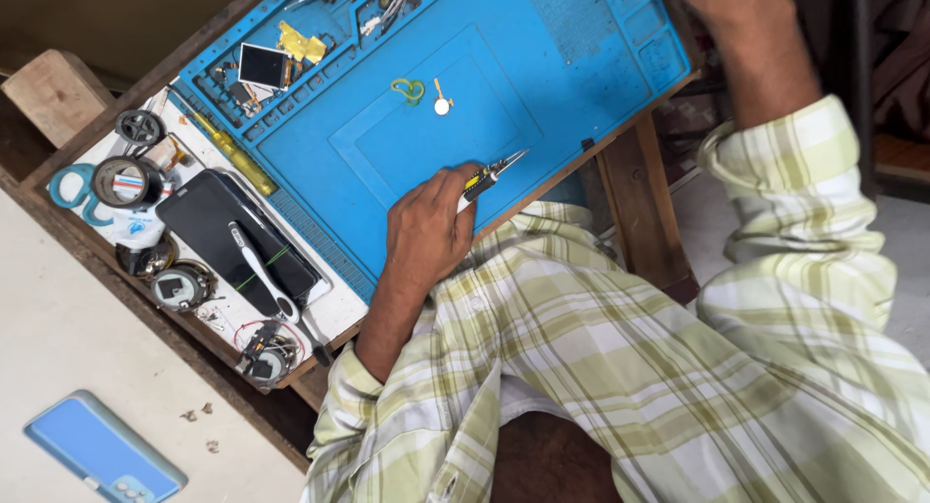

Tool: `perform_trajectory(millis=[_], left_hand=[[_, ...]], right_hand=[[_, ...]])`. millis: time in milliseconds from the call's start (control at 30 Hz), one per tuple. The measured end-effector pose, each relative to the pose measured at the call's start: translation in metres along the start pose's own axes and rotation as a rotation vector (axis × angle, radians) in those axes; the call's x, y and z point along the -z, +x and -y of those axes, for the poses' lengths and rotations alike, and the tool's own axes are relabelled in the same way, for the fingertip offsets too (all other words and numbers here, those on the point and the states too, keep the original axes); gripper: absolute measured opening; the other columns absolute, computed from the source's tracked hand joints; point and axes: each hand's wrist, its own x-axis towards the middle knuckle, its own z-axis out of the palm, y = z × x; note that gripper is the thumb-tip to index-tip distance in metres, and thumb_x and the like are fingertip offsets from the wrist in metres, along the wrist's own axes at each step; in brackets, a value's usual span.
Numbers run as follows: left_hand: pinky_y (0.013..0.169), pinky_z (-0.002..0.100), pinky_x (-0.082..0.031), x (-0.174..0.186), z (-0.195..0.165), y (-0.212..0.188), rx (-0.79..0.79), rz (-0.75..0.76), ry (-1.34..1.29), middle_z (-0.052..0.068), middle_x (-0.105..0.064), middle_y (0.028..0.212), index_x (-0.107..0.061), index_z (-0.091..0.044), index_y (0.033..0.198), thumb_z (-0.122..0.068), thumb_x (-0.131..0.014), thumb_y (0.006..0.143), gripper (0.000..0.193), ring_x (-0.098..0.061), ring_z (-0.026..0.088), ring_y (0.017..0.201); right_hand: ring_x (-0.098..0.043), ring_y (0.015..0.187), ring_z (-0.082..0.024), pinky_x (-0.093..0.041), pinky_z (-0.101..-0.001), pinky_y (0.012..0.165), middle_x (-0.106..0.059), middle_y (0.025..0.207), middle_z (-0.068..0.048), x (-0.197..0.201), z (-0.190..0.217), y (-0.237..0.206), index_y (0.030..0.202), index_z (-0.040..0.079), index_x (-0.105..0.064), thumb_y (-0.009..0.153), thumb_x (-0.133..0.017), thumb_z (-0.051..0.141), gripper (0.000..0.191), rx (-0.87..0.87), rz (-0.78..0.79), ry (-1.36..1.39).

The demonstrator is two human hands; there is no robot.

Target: The person cleans a blue workbench surface using a toothbrush and a small brush. They move a smartphone and other tools aside, then scrub the mat and surrounding areas. The person repeatedly wipes the surface and repositions items during the cleaning process.

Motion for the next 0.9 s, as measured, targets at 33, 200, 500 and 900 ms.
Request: perform_trajectory(millis=[33,200,500,900], left_hand=[[0.073,0.041,-0.056,0.0,0.0,0.001,-0.016,-0.018,0.008,0.012,-0.069,0.101,-0.063,-0.006,0.123,-0.001,-0.064,0.088,0.035,-0.069,0.031,0.083],[0.07,0.04,-0.056,-0.001,0.001,0.0,0.017,0.019,-0.002,0.011,-0.069,0.099,-0.064,-0.006,0.124,-0.001,-0.065,0.088,0.036,-0.069,0.029,0.081],[0.071,0.04,-0.056,-0.002,0.003,0.0,0.012,0.007,0.005,0.011,-0.069,0.1,-0.064,-0.007,0.124,-0.002,-0.066,0.089,0.035,-0.069,0.03,0.084],[0.071,0.041,-0.056,-0.001,0.003,0.001,0.009,0.007,-0.011,0.011,-0.068,0.099,-0.063,-0.006,0.123,-0.001,-0.066,0.089,0.034,-0.069,0.03,0.083]], right_hand=[[-0.059,0.059,-0.019,-0.046,-0.0337,0.051,-0.062,0.068,-0.009,0.0,0.0,0.0,0.083,0.001,-0.069,0.101,-0.069,0.011,0.02,-0.002,-0.006,0.021],[-0.06,0.059,-0.02,-0.047,-0.0342,0.052,-0.062,0.068,-0.01,0.001,0.006,-0.012,0.083,0.0,-0.069,0.1,-0.069,0.011,0.02,-0.003,-0.002,0.087],[-0.06,0.06,-0.021,-0.047,-0.035,0.053,-0.062,0.069,-0.01,0.014,0.023,-0.021,0.084,0.0,-0.068,0.099,-0.069,0.011,0.019,-0.003,-0.003,0.128],[-0.061,0.061,-0.022,-0.047,-0.0361,0.054,-0.063,0.07,-0.011,0.02,0.031,-0.015,0.085,-0.001,-0.068,0.098,-0.07,0.011,0.018,0.011,-0.027,0.115]])
